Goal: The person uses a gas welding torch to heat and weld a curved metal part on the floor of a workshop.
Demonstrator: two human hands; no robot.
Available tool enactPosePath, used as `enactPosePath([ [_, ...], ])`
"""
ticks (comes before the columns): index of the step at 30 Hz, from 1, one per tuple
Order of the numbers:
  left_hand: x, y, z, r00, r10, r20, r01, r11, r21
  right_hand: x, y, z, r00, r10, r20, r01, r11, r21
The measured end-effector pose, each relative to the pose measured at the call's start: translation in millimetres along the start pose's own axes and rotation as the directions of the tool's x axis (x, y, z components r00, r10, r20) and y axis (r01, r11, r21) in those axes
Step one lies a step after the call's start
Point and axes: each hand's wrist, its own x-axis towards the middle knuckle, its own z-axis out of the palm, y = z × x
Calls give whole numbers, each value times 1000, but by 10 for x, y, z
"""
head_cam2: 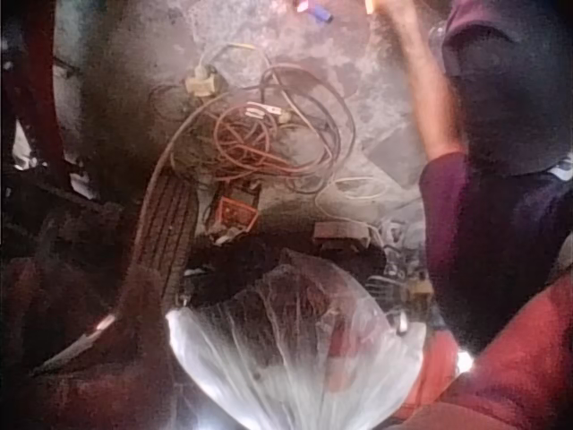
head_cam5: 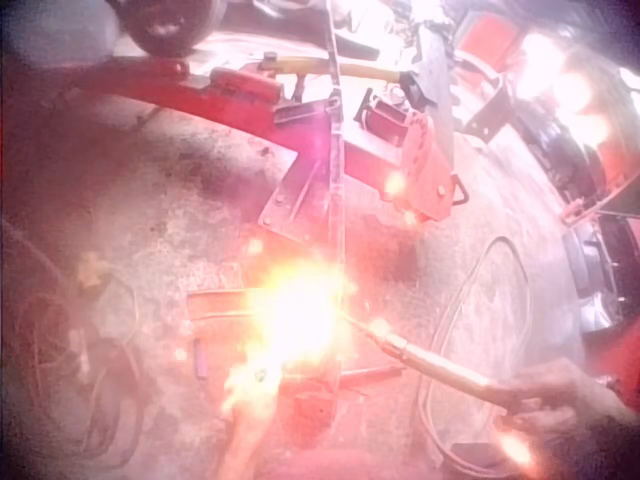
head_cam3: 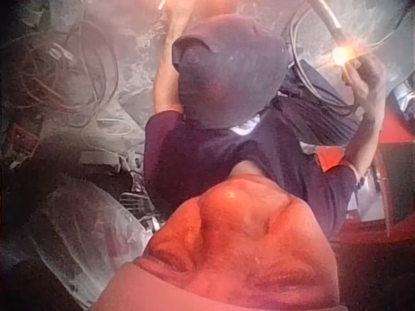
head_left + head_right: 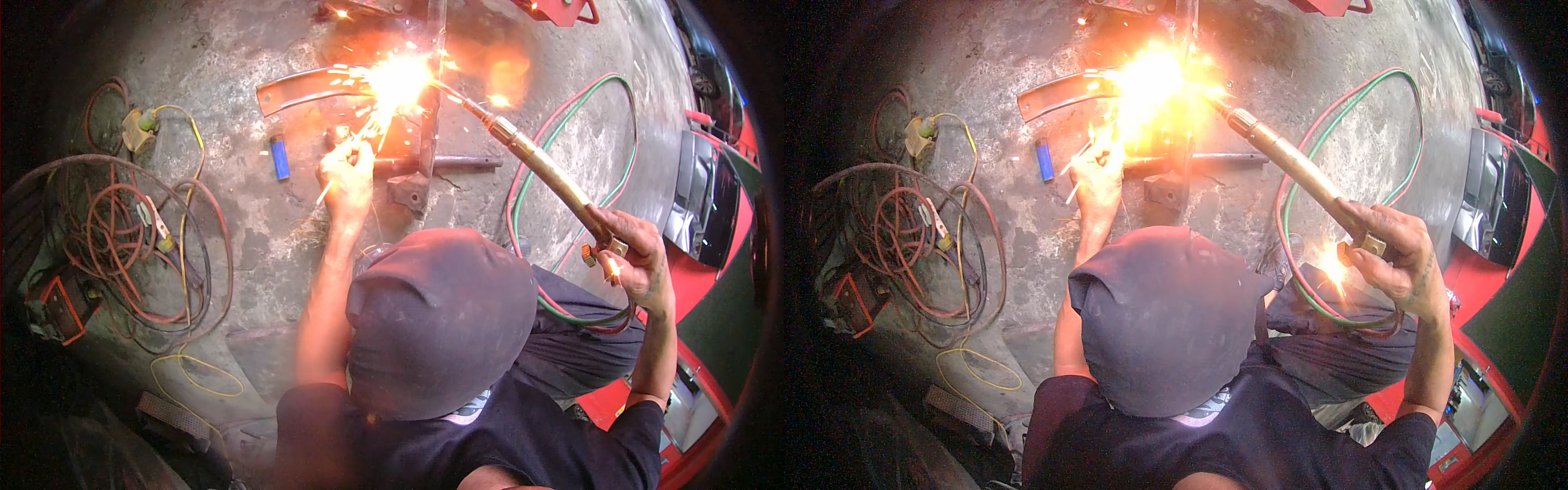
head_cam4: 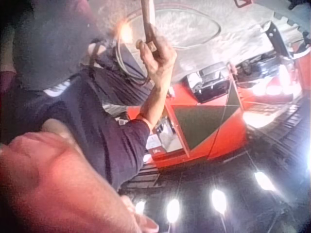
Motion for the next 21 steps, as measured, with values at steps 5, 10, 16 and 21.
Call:
enactPosePath([
  [5,-17,-20,-2,1000,-11,-1,11,997,-74,-4,-28,-8,999,31,18,-31,999,-17],
  [10,-10,-16,-21,993,-91,73,99,990,-102,-12,-5,2,1000,4,5,-4,1000,-16],
  [16,-23,-47,33,989,-137,-59,126,980,-151,-20,-2,-20,1000,-5,17,5,1000,-18],
  [21,-60,-98,-57,989,-130,-68,122,986,-115,-24,-28,-13,999,35,17,-35,999,11],
])
